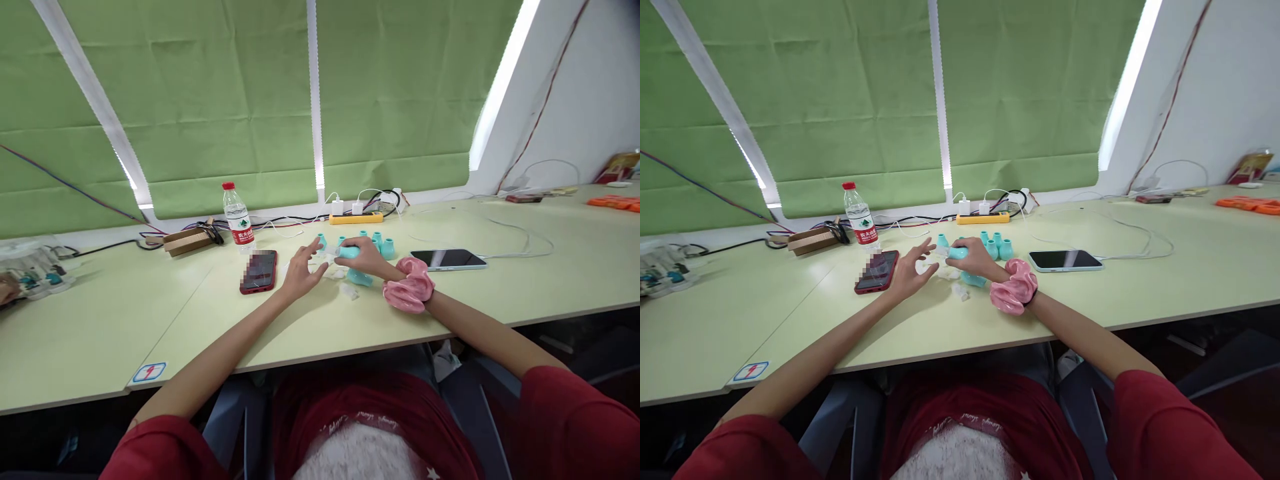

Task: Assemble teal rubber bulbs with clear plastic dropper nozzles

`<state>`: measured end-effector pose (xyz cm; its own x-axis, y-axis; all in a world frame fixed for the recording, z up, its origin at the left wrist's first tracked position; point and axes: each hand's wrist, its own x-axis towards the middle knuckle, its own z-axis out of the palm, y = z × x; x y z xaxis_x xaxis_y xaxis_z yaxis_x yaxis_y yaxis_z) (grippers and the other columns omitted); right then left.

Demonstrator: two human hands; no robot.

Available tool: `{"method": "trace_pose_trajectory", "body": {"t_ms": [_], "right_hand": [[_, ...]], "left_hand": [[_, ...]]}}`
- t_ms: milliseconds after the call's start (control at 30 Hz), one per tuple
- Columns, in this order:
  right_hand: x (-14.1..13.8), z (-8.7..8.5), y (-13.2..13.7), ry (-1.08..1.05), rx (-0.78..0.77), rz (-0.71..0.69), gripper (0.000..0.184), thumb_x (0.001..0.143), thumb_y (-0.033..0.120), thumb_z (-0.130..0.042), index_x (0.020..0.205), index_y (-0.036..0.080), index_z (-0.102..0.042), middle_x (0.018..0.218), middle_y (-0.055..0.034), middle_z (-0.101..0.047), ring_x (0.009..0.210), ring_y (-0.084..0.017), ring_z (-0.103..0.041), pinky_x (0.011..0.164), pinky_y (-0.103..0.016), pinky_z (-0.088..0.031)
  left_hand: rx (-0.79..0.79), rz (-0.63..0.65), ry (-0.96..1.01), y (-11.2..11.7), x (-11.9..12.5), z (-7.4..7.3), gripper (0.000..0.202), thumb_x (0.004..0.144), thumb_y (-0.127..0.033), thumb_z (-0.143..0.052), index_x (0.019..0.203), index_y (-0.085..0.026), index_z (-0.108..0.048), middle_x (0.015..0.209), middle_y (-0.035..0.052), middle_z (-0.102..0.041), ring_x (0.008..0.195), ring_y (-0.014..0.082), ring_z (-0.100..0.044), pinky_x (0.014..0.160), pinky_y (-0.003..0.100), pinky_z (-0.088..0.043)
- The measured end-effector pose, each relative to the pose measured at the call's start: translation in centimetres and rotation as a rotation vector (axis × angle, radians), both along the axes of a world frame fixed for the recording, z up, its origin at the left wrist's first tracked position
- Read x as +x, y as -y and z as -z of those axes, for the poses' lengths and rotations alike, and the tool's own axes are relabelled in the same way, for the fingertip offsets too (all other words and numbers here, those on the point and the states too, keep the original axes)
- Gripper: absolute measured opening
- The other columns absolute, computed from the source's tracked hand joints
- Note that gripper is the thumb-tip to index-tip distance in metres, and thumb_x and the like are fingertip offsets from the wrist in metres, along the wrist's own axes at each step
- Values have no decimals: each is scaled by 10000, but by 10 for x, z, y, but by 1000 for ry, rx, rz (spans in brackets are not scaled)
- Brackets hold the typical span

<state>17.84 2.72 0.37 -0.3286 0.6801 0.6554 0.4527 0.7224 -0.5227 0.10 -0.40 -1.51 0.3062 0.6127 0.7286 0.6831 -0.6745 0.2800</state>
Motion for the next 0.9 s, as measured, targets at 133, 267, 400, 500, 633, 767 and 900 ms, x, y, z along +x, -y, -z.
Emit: {"method": "trace_pose_trajectory", "body": {"t_ms": [133, 267, 400, 500, 633, 767, 900], "right_hand": [[4, 4, -1, -23, 27, 49, 205, 571, 312, -586, 663, 130, -614, 673, -28, -604, 651, -153, -533, 637, -255, -400], [5, 4, 1, 41, 60, 7, 227, 615, 329, -542, 690, 127, -616, 652, -20, -595, 645, -151, -525, 614, -251, -391], [5, 2, 2, 87, 63, -3, 226, 602, 318, -553, 672, 113, -619, 633, -26, -597, 630, -150, -520, 588, -245, -382], [5, 4, 2, 119, 73, -37, 198, 607, 292, -554, 687, 125, -624, 649, -24, -612, 597, -129, -523, 595, -232, -386], [3, 9, 1, 185, 145, -41, 197, 637, 280, -541, 728, 132, -632, 688, -43, -636, 609, -136, -548, 626, -238, -388], [1, 12, 1, 214, 163, -25, 205, 657, 304, -544, 745, 142, -634, 689, -51, -640, 624, -149, -553, 625, -248, -383], [-1, 12, 4, 172, 153, -44, 220, 671, 315, -538, 742, 129, -630, 661, -45, -629, 592, -131, -540, 603, -230, -380]], "left_hand": [[-144, -39, -334, -6, 1, 13, 369, 746, -242, -472, 1112, -193, -484, 1048, 64, -574, 998, 241, -398, 789, 384, -390], [-172, -114, -506, -8, 4, 19, 284, 744, -164, -450, 1000, -230, -554, 1041, 41, -580, 1000, 259, -379, 761, 435, -361], [-125, -153, -429, -9, -1, 9, 228, 694, -101, -478, 878, -171, -592, 883, 68, -612, 925, 232, -433, 767, 414, -366], [-41, -131, -102, -10, -7, -3, 323, 692, -86, -458, 995, -149, -550, 922, 81, -575, 832, 174, -486, 754, 346, -402], [-225, 36, 459, -9, -12, -13, 270, 677, -232, -547, 928, -144, -596, 871, 68, -593, 708, 133, -539, 689, 291, -451], [-629, 333, 812, -6, -11, -16, 319, 568, -282, -668, 831, -108, -622, 811, 73, -632, 752, 159, -583, 753, 326, -455], [-768, 401, 980, -3, -8, -16, 286, 505, -247, -716, 735, -100, -631, 756, 59, -646, 738, 153, -601, 811, 346, -443]]}}
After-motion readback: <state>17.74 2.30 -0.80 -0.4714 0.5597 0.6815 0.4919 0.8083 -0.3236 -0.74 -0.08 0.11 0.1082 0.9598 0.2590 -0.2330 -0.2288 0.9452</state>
